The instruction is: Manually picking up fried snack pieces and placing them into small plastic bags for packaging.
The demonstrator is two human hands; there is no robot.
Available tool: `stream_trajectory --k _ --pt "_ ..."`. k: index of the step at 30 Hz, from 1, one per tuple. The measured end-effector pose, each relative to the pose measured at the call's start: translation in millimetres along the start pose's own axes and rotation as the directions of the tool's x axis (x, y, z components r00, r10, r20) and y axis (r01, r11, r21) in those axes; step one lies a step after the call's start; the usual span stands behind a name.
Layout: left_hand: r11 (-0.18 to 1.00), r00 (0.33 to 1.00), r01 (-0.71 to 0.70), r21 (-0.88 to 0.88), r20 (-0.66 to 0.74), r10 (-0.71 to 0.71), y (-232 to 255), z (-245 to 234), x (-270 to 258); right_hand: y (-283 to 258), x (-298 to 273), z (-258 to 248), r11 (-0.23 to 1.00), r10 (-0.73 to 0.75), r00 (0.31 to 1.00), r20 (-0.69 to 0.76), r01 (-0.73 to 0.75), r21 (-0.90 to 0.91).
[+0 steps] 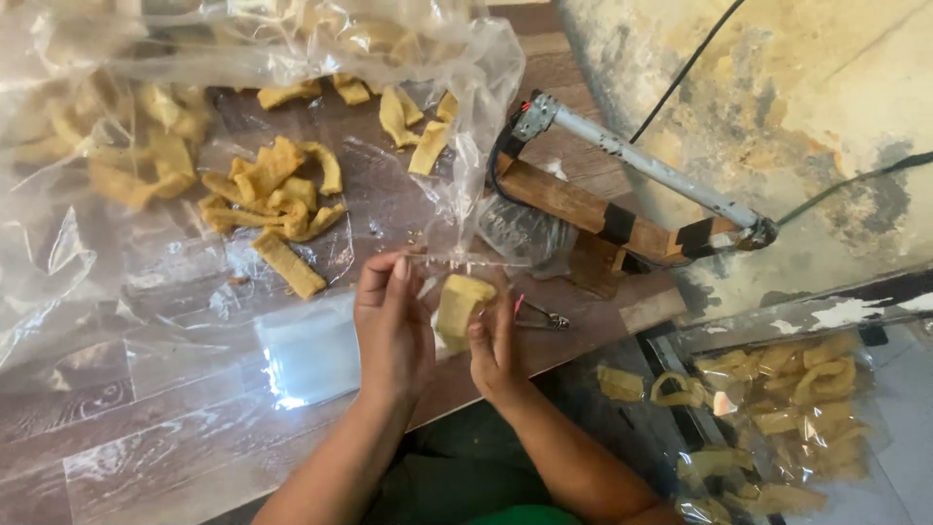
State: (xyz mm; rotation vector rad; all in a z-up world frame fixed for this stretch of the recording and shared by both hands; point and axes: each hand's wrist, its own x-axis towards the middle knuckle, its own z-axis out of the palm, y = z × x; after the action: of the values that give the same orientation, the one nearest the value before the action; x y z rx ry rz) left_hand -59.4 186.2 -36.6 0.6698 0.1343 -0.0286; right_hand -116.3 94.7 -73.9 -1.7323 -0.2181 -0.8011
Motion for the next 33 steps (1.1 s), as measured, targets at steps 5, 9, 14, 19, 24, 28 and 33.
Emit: stream_trajectory --k 5,9,14,19,24,28,33 --pt "0.917 0.787 -0.331 0.222 0.602 0.138 -11.3 -11.5 -10.5 66.7 -41.2 -20.7 0.711 -0.448 0.892 -0.058 0.317 -0.628" --pt "0.913 0.802 -0.339 0.227 0.577 0.154 -29.1 -14.9 -30.3 79.3 -51.3 -22.5 0.792 -0.416 0.906 -0.073 0.322 -0.519" --pt "0.912 0.79 -0.365 0.19 0.581 0.195 -43.3 -17.2 -33.7 82.1 -65.0 -28.9 0.943 -0.307 0.944 -0.124 0.284 -0.171" --pt "0.921 0.852 -0.29 0.261 0.509 0.124 -48.0 -4.6 -42.9 85.3 -85.3 -49.5 0.97 -0.217 0.962 -0.166 0.231 0.073" --pt "0.939 0.854 -0.138 0.316 0.518 -0.049 -77.1 16.1 -66.9 83.2 -127.8 -158.5 0.951 -0.194 0.976 -0.098 0.163 -0.264" --pt "0.909 0.488 -0.115 0.4 0.82 -0.299 -94.1 43.7 -93.2 19.1 -136.3 -283.6 0.15 -0.126 0.915 -0.383 -0.364 -0.919" --pt "0.776 0.321 -0.242 0.582 0.803 -0.502 -105.4 50.1 -106.1 -2.3 -125.5 -440.0 0.96 -0.169 0.09 -0.982 -0.213 -0.184"
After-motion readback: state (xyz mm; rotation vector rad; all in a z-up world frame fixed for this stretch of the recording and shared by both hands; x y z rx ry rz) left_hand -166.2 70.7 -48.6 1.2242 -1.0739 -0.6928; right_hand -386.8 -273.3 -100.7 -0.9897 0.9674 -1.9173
